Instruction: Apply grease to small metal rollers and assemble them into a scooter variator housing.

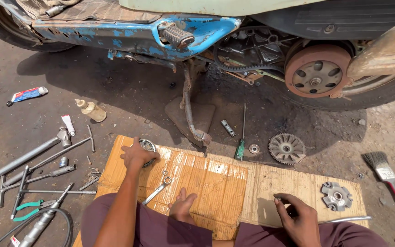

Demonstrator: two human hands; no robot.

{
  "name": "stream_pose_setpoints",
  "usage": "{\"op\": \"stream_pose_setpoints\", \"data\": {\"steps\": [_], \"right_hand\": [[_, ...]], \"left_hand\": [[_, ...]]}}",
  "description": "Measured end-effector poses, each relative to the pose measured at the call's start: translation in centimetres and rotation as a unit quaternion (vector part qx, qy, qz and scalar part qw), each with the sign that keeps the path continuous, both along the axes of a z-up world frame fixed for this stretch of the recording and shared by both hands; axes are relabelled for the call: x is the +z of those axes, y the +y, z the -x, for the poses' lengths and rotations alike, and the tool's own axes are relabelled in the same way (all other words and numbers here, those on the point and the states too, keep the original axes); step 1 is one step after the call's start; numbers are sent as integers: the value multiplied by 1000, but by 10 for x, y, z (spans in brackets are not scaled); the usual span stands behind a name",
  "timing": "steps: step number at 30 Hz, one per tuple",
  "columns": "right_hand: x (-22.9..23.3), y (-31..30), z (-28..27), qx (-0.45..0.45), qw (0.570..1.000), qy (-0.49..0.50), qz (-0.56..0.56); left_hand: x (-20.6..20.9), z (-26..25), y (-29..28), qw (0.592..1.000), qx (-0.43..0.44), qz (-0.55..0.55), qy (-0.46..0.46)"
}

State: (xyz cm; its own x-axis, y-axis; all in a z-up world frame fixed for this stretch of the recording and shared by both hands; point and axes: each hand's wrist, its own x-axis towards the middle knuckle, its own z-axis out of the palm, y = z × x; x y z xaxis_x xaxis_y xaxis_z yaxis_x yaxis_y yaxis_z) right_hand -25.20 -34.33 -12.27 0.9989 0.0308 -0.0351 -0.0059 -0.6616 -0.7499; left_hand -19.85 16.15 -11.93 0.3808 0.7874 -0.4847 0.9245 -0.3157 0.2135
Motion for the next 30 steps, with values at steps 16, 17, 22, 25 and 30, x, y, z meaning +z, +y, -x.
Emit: {"op": "stream_pose_setpoints", "data": {"steps": [16, 17, 22, 25, 30], "right_hand": [[-1, 17, 0, 57, 998, 36, -12], [-4, 20, -2, 67, 994, 65, -55], [-5, 28, -15, 52, 925, 243, -286], [-20, 15, -23, 4, 844, 336, -418], [-3, 9, -28, -150, 835, 336, -409]], "left_hand": [[33, 35, -263, 902, -420, 62, -75], [36, 36, -265, 894, -434, 27, -105], [71, 40, -281, 864, -464, 62, -183], [53, 29, -268, 816, -523, 123, -213], [-3, 10, -216, 849, -508, 86, -117]]}}
